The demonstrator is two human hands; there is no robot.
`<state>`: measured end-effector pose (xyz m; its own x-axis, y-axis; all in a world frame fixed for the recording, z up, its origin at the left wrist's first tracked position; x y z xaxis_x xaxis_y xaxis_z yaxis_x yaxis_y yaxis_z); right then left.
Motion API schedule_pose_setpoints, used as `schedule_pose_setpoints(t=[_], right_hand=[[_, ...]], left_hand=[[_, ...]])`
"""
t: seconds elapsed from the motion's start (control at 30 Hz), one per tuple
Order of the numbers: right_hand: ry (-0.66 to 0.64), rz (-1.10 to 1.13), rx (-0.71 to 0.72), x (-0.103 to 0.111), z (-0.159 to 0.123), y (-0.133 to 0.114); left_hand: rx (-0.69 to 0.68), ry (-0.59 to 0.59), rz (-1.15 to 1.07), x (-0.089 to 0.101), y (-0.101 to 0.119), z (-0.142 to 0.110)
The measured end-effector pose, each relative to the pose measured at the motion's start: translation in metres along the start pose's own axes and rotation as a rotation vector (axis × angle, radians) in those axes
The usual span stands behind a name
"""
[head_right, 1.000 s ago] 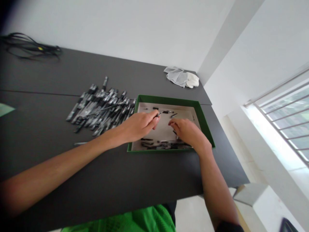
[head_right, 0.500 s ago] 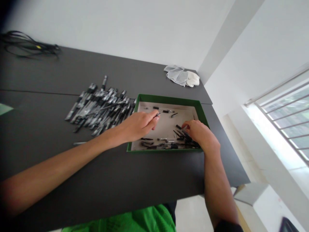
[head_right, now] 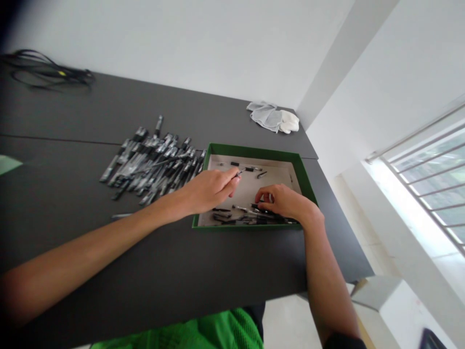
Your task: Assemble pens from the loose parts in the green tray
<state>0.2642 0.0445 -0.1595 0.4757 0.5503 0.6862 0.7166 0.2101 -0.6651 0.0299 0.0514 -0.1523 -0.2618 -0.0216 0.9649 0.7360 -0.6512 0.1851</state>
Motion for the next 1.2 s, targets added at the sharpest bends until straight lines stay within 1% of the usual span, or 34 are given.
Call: schedule_pose_setpoints(t=[0.1, 0.2, 0.27, 0.37, 0.53, 0.73, 0.9, 1.0, 1.1, 1.2], right_hand=[[-0.047, 0.001, -0.007, -0.003, 0.002, 0.003], [-0.022, 0.000, 0.071, -0.003, 0.003, 0.003], [-0.029, -0.007, 0.095, -0.003, 0.003, 0.003], [-0.057, -0.035, 0.051, -0.004, 0.004, 0.005], [-0.046, -0.060, -0.051, -0.004, 0.002, 0.008], [-0.037, -0.132, -0.085, -0.007, 0.003, -0.001], [0.000, -0.255, -0.100, -0.014, 0.005, -0.014], [0.032, -0.307, -0.078, -0.018, 0.004, -0.022], [0.092, -0.320, -0.005, -0.019, 0.005, -0.030], [0.221, -0.325, 0.096, -0.015, 0.004, -0.038]], left_hand=[[-0.002, -0.008, 0.006, 0.000, 0.000, 0.000], [0.003, -0.018, 0.012, 0.000, 0.000, 0.000], [0.004, -0.017, 0.011, 0.000, 0.000, 0.000], [0.002, -0.006, 0.003, 0.000, 0.000, 0.000], [-0.001, -0.009, 0.008, -0.001, 0.000, 0.001], [-0.002, -0.007, 0.020, -0.001, 0.000, 0.001], [0.003, -0.009, 0.015, -0.001, 0.000, 0.001], [0.006, -0.024, 0.006, 0.000, 0.000, 0.001], [0.005, -0.035, 0.028, 0.001, 0.001, 0.001], [-0.026, -0.046, 0.092, 0.000, 0.001, 0.001]])
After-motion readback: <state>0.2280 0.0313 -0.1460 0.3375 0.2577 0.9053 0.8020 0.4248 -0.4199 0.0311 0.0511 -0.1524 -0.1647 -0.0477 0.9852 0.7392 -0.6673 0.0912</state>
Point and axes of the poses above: each hand's wrist, its own z-axis towards the middle knuckle, its own x-axis out of the back of the hand, y = z × x, the point moved 2 cm from there along z, towards the middle knuckle, and after that the axes turned 15 degrees about z, right-handed, at the moved point
